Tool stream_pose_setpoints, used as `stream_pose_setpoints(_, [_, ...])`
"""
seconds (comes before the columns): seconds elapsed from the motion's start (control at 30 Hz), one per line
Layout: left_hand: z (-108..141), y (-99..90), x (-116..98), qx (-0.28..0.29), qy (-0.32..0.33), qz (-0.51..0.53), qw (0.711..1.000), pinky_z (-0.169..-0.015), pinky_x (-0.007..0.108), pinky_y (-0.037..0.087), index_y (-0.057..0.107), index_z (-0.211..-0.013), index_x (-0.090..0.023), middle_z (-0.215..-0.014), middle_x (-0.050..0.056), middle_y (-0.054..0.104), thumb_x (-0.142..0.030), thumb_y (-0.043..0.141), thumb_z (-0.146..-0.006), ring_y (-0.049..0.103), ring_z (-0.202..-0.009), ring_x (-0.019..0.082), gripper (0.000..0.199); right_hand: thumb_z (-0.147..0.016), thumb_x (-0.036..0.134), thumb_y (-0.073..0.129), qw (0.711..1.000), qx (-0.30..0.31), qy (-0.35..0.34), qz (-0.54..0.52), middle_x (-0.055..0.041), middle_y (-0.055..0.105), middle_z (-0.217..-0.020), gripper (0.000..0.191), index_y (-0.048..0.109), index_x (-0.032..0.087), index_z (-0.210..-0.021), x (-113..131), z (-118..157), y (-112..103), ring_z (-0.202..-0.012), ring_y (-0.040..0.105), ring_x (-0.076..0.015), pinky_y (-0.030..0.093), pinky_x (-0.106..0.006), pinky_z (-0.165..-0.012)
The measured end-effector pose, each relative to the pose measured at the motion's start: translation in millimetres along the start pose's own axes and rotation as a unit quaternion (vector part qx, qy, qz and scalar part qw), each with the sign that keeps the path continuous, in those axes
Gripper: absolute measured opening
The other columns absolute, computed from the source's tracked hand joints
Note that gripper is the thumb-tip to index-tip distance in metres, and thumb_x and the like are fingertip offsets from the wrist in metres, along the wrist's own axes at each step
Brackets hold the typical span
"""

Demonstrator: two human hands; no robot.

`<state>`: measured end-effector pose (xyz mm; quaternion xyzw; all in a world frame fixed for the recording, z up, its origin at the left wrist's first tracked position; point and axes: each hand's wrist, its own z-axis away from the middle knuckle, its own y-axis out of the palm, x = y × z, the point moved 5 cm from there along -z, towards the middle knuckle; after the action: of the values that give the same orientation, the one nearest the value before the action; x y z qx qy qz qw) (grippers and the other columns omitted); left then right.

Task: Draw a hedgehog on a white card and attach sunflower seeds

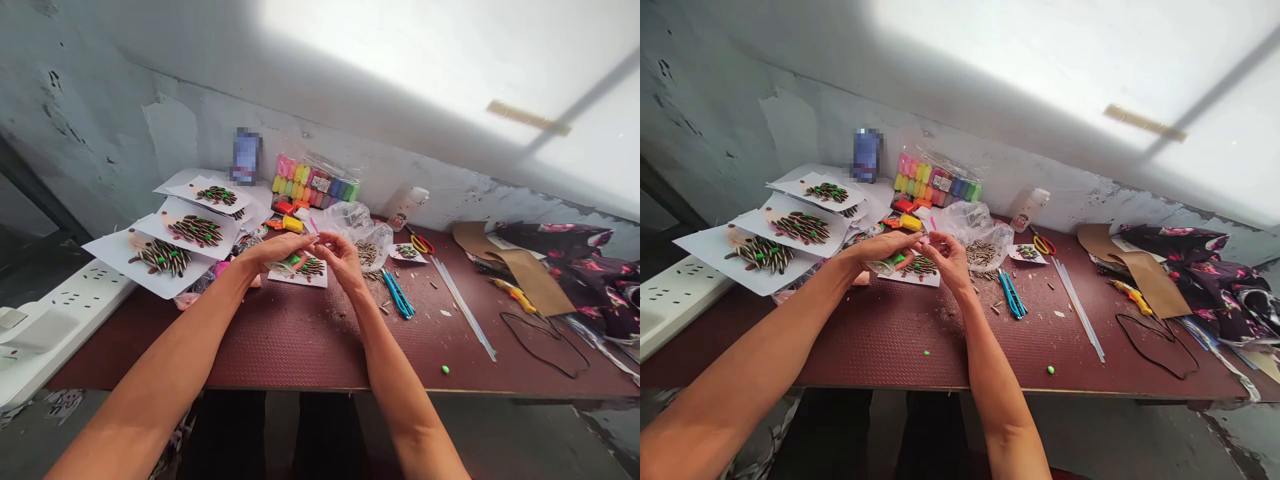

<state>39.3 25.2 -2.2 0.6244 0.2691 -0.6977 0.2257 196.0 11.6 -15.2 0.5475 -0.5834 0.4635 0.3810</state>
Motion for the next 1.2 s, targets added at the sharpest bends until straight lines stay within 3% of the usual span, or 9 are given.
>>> stream_pose_setpoints(0.17, [1.3,-5.2,-1.4,-0.035,0.012,0.013,0.999,-0.042,0.024,0.032,0.075,-0.085,-0.013,-0.044,-0.002,0.045,-0.069,0.050,-0.094,0.037,-0.039,0.010,0.062,-0.068,0.059,0.087,0.999,0.039,0.001,0.036,-0.0037,0.072,-0.101,0.055,0.074,0.025,-0.110,1.1,2.4,5.7,-0.079,0.060,-0.0153,0.051,-0.030,-0.073])
stream_pose_setpoints(0.33, [2.2,-1.6,-8.4,-0.021,0.035,-0.037,0.998,-0.044,0.023,0.037,0.058,-0.050,-0.017,-0.041,0.001,0.042,-0.069,0.050,-0.093,0.036,-0.040,0.009,0.069,-0.072,0.058,0.086,1.000,0.025,0.006,0.014,-0.0035,0.073,-0.099,0.052,0.074,0.023,-0.108,1.9,2.1,5.5,-0.078,0.062,-0.0139,0.052,-0.029,-0.071])
stream_pose_setpoints(0.4, [2.5,-2.8,-9.1,-0.028,0.036,-0.038,0.998,-0.046,0.024,0.040,0.053,-0.044,-0.018,-0.040,0.001,0.041,-0.066,0.052,-0.094,0.038,-0.041,0.009,0.069,-0.072,0.057,0.086,0.999,0.035,0.024,-0.011,-0.0027,0.073,-0.093,0.053,0.072,0.022,-0.109,0.8,1.3,5.0,-0.077,0.063,-0.0135,0.053,-0.028,-0.070])
stream_pose_setpoints(0.47, [2.6,-5.2,-8.4,-0.041,0.037,-0.029,0.998,-0.046,0.023,0.038,0.057,-0.049,-0.017,-0.044,0.001,0.045,-0.060,0.059,-0.092,0.039,-0.043,0.009,0.061,-0.072,0.056,0.086,0.998,0.052,0.042,-0.021,-0.0018,0.073,-0.088,0.054,0.070,0.021,-0.110,-0.4,1.3,5.4,-0.075,0.063,-0.0133,0.053,-0.027,-0.067])
stream_pose_setpoints(0.57, [2.2,-8.0,-6.2,-0.053,0.041,-0.015,0.998,-0.045,0.022,0.035,0.072,-0.075,-0.014,-0.052,-0.001,0.052,-0.049,0.069,-0.087,0.040,-0.045,0.008,0.036,-0.071,0.058,0.086,0.997,0.056,0.052,-0.019,-0.0018,0.073,-0.085,0.056,0.070,0.021,-0.109,-0.6,1.8,5.0,-0.073,0.064,-0.0137,0.054,-0.027,-0.065])
stream_pose_setpoints(0.67, [1.8,-7.8,-5.0,-0.048,0.043,0.002,0.998,-0.048,0.021,0.038,0.075,-0.094,-0.014,-0.059,-0.001,0.057,-0.046,0.073,-0.084,0.048,-0.051,0.009,0.033,-0.072,0.060,0.084,0.997,0.051,0.055,-0.019,-0.0027,0.073,-0.086,0.055,0.071,0.021,-0.109,0.1,2.3,5.1,-0.077,0.066,-0.0154,0.054,-0.027,-0.065])
stream_pose_setpoints(0.87, [0.9,-7.0,-6.6,-0.058,0.059,0.040,0.996,-0.061,0.024,0.048,0.072,-0.084,-0.014,-0.071,0.002,0.065,-0.047,0.082,-0.075,0.059,-0.066,0.012,0.036,-0.073,0.064,0.081,0.997,0.043,0.053,-0.021,-0.0027,0.073,-0.083,0.055,0.073,0.021,-0.106,4.4,3.7,7.2,-0.070,0.063,-0.0140,0.052,-0.026,-0.061])
stream_pose_setpoints(1.1, [-4.7,-14.6,2.3,-0.117,0.026,0.003,0.993,-0.047,0.022,0.035,0.070,-0.073,-0.015,-0.058,0.000,0.059,-0.061,0.078,-0.075,0.045,-0.050,0.009,0.047,-0.076,0.069,0.075,0.999,-0.040,0.002,0.020,-0.0014,0.067,-0.072,0.049,0.067,0.021,-0.074,12.4,3.6,-5.0,-0.057,0.050,-0.0113,0.047,-0.027,-0.056])
stream_pose_setpoints(1.2, [-6.4,-13.1,5.3,-0.122,0.022,-0.022,0.992,-0.044,0.022,0.027,0.073,-0.077,-0.014,-0.054,-0.001,0.056,-0.064,0.075,-0.078,0.038,-0.046,0.007,0.051,-0.079,0.067,0.073,0.999,-0.035,-0.005,0.027,-0.0012,0.067,-0.072,0.047,0.069,0.021,-0.075,15.7,4.2,-5.6,-0.058,0.052,-0.0118,0.046,-0.028,-0.058])
